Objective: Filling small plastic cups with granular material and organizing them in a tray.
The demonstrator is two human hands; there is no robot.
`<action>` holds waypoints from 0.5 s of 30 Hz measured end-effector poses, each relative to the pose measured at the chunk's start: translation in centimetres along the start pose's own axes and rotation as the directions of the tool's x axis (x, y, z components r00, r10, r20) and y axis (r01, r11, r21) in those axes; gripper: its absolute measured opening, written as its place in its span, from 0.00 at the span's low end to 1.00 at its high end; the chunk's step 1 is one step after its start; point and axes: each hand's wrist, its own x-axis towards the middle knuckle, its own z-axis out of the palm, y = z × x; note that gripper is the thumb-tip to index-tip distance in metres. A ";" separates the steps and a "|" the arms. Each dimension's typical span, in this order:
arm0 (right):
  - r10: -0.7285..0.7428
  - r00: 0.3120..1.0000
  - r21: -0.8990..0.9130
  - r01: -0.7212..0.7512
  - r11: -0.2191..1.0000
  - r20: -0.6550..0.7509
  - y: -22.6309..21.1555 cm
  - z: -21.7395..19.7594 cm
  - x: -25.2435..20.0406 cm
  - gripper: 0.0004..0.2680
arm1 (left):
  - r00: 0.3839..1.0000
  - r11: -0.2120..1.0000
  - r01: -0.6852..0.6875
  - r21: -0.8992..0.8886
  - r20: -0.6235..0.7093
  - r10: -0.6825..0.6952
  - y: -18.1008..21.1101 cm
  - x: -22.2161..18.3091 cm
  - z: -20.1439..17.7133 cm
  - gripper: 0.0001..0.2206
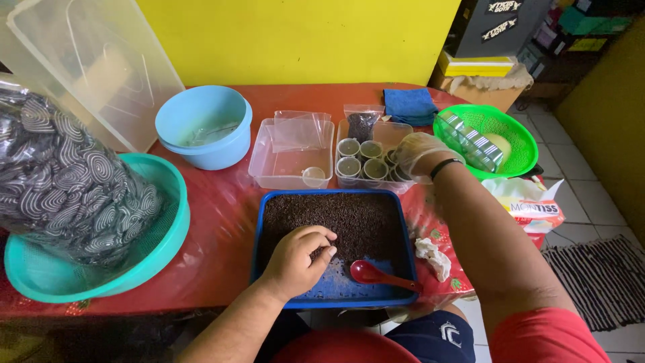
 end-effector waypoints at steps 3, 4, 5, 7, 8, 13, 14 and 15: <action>0.301 0.952 0.708 -0.246 0.662 0.050 -2.6 -8.4 -8.0 0.12 | 0.997 0.997 -0.072 0.005 -0.024 0.072 0.4 0.2 -0.2 0.14; 0.300 0.953 0.708 -0.245 0.663 0.048 -2.9 -9.0 -9.3 0.12 | 0.997 0.997 -0.071 0.006 -0.024 0.071 0.4 0.2 -0.2 0.14; 0.398 0.917 0.776 -0.255 0.578 0.005 -3.2 -9.6 -10.4 0.13 | 0.998 0.998 -0.064 0.015 -0.023 0.064 0.4 0.2 -0.1 0.13; 0.496 0.868 0.837 -0.256 0.484 -0.021 -3.6 -8.9 -12.4 0.14 | 0.998 0.998 -0.055 0.019 -0.017 0.055 0.2 -0.1 0.1 0.11; 0.503 0.857 0.835 -0.194 0.516 -0.112 -3.6 -7.9 -13.0 0.10 | 0.999 1.000 -0.001 0.026 -0.039 0.002 0.1 -0.1 0.2 0.05; 0.512 0.714 0.782 0.079 0.619 -0.478 -6.0 2.9 -16.7 0.11 | 0.996 0.994 0.074 0.078 -0.064 -0.069 0.3 1.1 -1.5 0.08; 0.542 0.698 0.797 0.069 0.600 -0.468 -7.0 4.4 -18.1 0.11 | 0.993 0.993 0.098 0.073 -0.072 -0.093 0.5 1.8 -2.0 0.10; 0.571 0.681 0.813 0.059 0.580 -0.457 -8.0 5.9 -19.4 0.11 | 0.990 0.990 0.122 0.068 -0.079 -0.116 0.6 2.6 -2.5 0.13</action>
